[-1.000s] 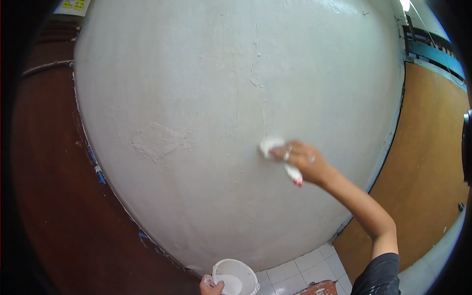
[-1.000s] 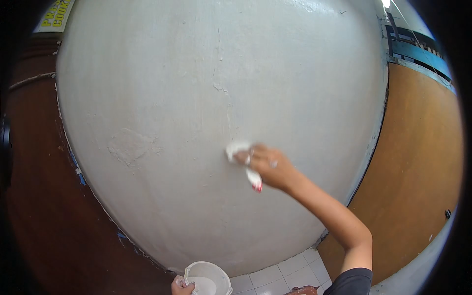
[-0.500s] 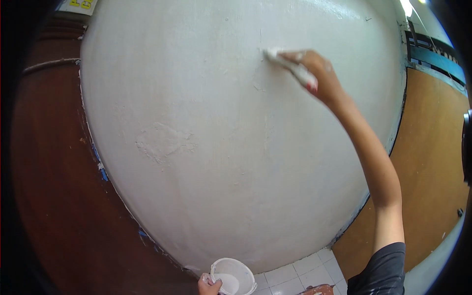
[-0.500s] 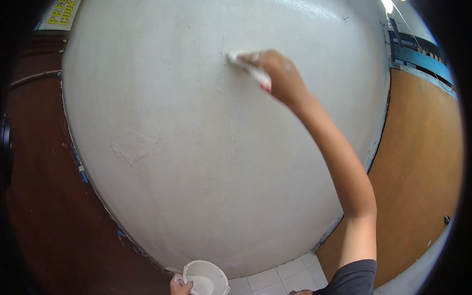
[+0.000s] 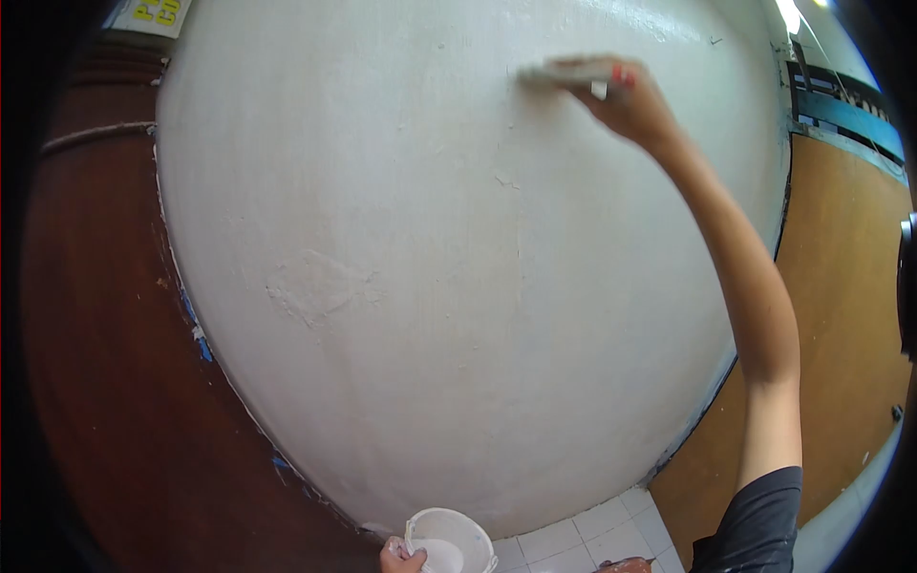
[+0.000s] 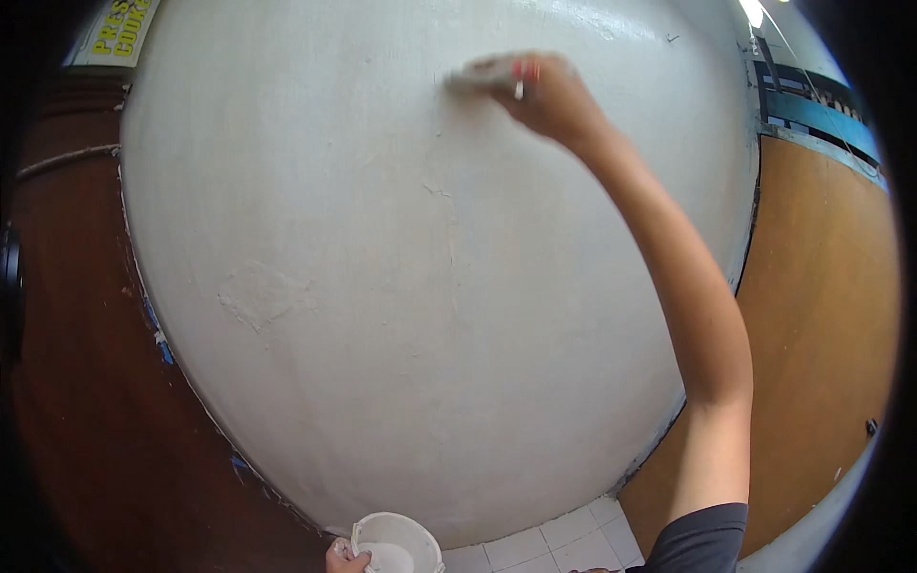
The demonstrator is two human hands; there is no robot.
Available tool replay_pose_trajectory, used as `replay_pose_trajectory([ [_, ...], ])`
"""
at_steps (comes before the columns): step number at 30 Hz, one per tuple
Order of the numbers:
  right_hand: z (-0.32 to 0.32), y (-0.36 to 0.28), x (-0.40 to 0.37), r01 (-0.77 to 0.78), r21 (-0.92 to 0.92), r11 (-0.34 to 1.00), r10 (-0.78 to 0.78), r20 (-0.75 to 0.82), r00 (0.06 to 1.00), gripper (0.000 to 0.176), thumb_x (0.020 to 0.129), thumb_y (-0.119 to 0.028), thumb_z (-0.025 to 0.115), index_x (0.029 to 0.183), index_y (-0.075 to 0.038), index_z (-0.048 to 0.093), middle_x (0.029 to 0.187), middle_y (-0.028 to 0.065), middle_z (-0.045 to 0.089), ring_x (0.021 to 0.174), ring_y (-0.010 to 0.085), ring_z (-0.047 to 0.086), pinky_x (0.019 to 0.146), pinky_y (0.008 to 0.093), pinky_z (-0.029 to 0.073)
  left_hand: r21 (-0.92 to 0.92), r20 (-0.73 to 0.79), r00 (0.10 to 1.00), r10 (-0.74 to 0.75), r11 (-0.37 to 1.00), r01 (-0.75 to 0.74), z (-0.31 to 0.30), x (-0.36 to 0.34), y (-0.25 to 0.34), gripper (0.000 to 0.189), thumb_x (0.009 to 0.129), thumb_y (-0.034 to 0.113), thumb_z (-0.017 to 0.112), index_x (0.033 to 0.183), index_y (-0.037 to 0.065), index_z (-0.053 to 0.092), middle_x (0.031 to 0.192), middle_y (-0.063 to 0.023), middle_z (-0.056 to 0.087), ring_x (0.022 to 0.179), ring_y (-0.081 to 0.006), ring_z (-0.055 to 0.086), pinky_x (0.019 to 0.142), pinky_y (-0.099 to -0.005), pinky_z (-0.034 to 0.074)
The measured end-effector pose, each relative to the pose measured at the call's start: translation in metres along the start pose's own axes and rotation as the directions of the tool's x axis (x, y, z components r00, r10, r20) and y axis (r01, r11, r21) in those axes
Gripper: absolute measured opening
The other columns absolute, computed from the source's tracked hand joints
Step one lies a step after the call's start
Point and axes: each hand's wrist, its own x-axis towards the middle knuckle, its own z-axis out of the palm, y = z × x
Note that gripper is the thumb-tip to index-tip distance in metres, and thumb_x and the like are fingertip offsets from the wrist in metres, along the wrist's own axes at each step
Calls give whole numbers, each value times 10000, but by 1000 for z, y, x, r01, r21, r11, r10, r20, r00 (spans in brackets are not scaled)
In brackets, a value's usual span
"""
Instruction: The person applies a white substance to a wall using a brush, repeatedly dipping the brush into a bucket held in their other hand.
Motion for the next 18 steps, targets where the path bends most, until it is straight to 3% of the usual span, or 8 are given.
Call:
replay_pose_trajectory([
  [2,-9,10,26,-103,61,993,108,-78,991,267,920,-177,684,1182,-175,730,1080,16,747,900,209,691,870,350,561,93,23,999,-49,995,47,-3,-1,21,188,794,43,720,916,32,577,793,0,523,697,-140,505,588,-316,444],
  [5,11,18,1,72,-122,990,-81,-69,994,311,903,-135,686,1209,-180,713,1086,24,741,914,222,676,872,352,556,-33,9,982,-188,982,188,-2,-8,46,212,794,48,725,952,22,587,817,-14,542,715,-153,522,604,-323,461],
  [6,8,3,-20,104,-22,994,-104,-15,994,374,863,-79,700,1223,-180,696,1098,34,726,938,225,655,873,356,547,90,-18,999,-35,995,36,3,1,-5,221,800,41,720,979,14,593,831,-23,552,727,-161,533,609,-325,467],
  [9,12,-49,-100,11,175,984,-48,209,977,428,766,-58,765,1175,-165,701,1077,75,710,982,243,653,885,375,544,-169,68,971,-227,957,236,-2,-7,41,214,805,31,713,982,6,596,819,-25,545,718,-165,535,599,-331,466],
  [13,2,-90,-128,-143,254,956,-1,494,869,328,865,-109,695,1180,-200,722,1157,7,718,995,222,668,880,369,548,-36,70,993,-94,995,96,4,1,-13,224,808,26,712,997,-5,597,836,-34,555,727,-169,543,605,-328,471],
  [15,5,-56,-101,39,125,991,-84,379,922,306,884,-140,687,1174,-227,727,1184,-10,711,972,221,668,872,368,545,-74,137,980,-142,985,153,-5,-9,46,250,804,37,726,1011,-9,595,847,-36,557,733,-170,544,607,-328,472],
  [16,3,-41,-77,119,1,993,-114,289,950,313,893,-143,687,1176,-272,722,1186,-25,710,950,219,666,866,368,540,-26,112,985,-132,990,136,-4,-7,35,263,800,44,734,1016,-11,595,849,-36,559,732,-170,545,606,-328,472],
  [18,0,3,-19,131,11,991,-131,46,990,297,913,-139,676,1164,-290,726,1169,-21,717,973,216,692,871,346,562,66,62,992,-107,992,103,2,0,5,288,793,57,748,1026,-14,595,852,-37,564,728,-172,545,604,-328,472],
])
